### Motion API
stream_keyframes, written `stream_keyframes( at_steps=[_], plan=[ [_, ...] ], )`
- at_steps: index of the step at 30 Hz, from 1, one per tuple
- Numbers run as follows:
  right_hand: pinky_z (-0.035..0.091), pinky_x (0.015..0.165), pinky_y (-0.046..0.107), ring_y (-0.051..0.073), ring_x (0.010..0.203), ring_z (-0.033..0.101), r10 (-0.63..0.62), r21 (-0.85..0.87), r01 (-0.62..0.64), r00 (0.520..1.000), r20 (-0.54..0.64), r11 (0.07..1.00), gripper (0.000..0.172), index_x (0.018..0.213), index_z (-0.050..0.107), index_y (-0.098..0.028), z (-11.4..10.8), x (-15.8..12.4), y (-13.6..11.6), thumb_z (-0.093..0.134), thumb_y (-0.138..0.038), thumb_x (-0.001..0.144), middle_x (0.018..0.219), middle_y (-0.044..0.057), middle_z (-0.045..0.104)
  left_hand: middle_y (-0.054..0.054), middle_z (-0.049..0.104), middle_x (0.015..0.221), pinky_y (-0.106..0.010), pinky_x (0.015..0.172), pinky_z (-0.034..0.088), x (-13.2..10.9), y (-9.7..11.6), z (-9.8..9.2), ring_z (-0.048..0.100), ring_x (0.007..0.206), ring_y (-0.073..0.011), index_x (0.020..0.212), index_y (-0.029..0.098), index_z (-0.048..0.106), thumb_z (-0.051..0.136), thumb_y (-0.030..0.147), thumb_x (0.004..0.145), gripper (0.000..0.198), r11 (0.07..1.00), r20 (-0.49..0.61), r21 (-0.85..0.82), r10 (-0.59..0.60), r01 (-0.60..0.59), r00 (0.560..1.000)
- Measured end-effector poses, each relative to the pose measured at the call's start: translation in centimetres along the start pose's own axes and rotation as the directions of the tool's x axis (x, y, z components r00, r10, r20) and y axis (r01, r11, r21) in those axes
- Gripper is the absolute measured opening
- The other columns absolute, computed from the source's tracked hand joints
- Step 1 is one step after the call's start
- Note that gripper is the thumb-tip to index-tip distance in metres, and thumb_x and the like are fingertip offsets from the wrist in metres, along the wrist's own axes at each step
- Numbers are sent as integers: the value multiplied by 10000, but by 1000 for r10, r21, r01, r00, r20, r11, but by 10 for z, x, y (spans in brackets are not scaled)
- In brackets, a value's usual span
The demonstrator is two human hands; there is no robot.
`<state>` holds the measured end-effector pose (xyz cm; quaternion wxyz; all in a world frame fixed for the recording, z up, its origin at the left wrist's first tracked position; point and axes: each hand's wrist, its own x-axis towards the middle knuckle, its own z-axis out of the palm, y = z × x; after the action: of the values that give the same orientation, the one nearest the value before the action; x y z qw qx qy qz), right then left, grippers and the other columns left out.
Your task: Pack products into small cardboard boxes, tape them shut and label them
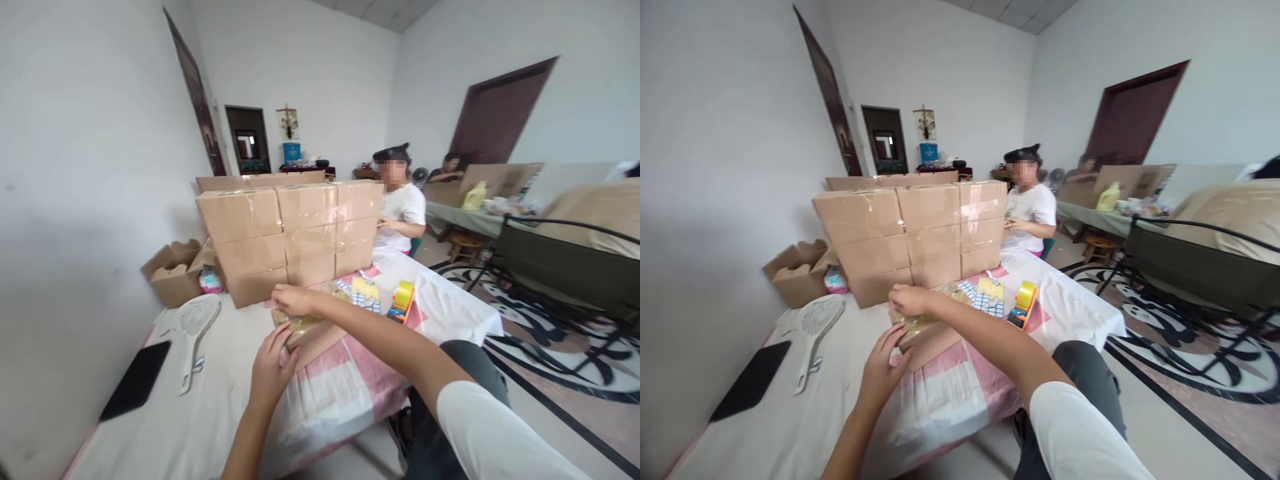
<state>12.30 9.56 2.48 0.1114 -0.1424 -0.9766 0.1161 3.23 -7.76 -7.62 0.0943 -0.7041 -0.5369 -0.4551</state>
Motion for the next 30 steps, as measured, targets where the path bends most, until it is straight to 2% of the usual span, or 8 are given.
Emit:
stream_keyframes(
  at_steps=[5,8,11,17,23,25,28,30],
  plan=[
    [442,837,344,247,988,602,168,-113,-176,983,-76,978,187,1060,595,-149,-5,-15,-5,481,-294,1031,1115,120,659,-110,644,1288,-422,962,574,-5,-7,9,658,1169,-271,1229,239,583,577,354,936,315,1000,-12,-13,-12,12,1000],
    [443,787,282,210,954,643,96,-64,-94,995,30,993,301,1072,638,-211,-8,-24,-3,555,-491,996,1090,48,711,-104,643,1286,-404,929,584,-7,-10,13,667,1147,-264,1247,243,565,565,382,946,332,1000,-1,-5,-4,4,1000],
    [432,705,251,197,882,664,49,28,-53,987,152,998,410,1075,666,-223,-10,-28,-1,603,-603,936,1026,36,740,-101,650,1276,-378,913,583,-7,-10,13,671,1133,-250,1267,240,554,561,390,952,349,1000,-9,5,-7,7,1000],
    [408,653,260,221,853,671,153,-69,-140,962,225,988,565,1023,709,-203,-14,-16,6,617,-732,850,993,68,763,-88,677,1238,-314,817,584,-6,-8,9,713,964,-210,1272,232,566,565,408,957,361,999,-25,34,-10,11,1000],
    [480,819,368,305,1011,692,318,-130,-301,937,143,945,597,1075,711,-185,-23,-22,21,588,-731,867,1117,125,754,-74,683,1261,-287,688,569,-6,-6,3,668,703,-144,1271,256,577,537,468,966,374,995,27,78,-62,60,998],
    [466,916,453,342,1089,663,304,-136,-289,947,104,948,621,1119,700,-187,-24,-36,21,600,-737,849,1165,138,733,-69,671,1270,-285,678,569,-7,-6,3,651,669,-128,1267,261,568,527,482,969,373,995,46,65,-82,79,996],
    [380,1032,567,379,1217,565,235,-165,-237,971,-37,957,722,1271,639,-238,-22,-67,17,691,-741,756,1277,128,668,-66,654,1282,-286,719,575,-8,-8,4,701,852,-167,1259,265,556,523,482,971,362,996,58,54,-67,64,996],
    [346,1054,590,389,1253,516,262,-175,-286,954,-147,942,773,1334,601,-250,-24,-93,19,737,-713,730,1323,132,626,-66,650,1283,-296,783,575,-8,-12,3,694,1027,-204,1249,263,556,532,470,967,350,997,63,70,-25,21,998]
  ],
)
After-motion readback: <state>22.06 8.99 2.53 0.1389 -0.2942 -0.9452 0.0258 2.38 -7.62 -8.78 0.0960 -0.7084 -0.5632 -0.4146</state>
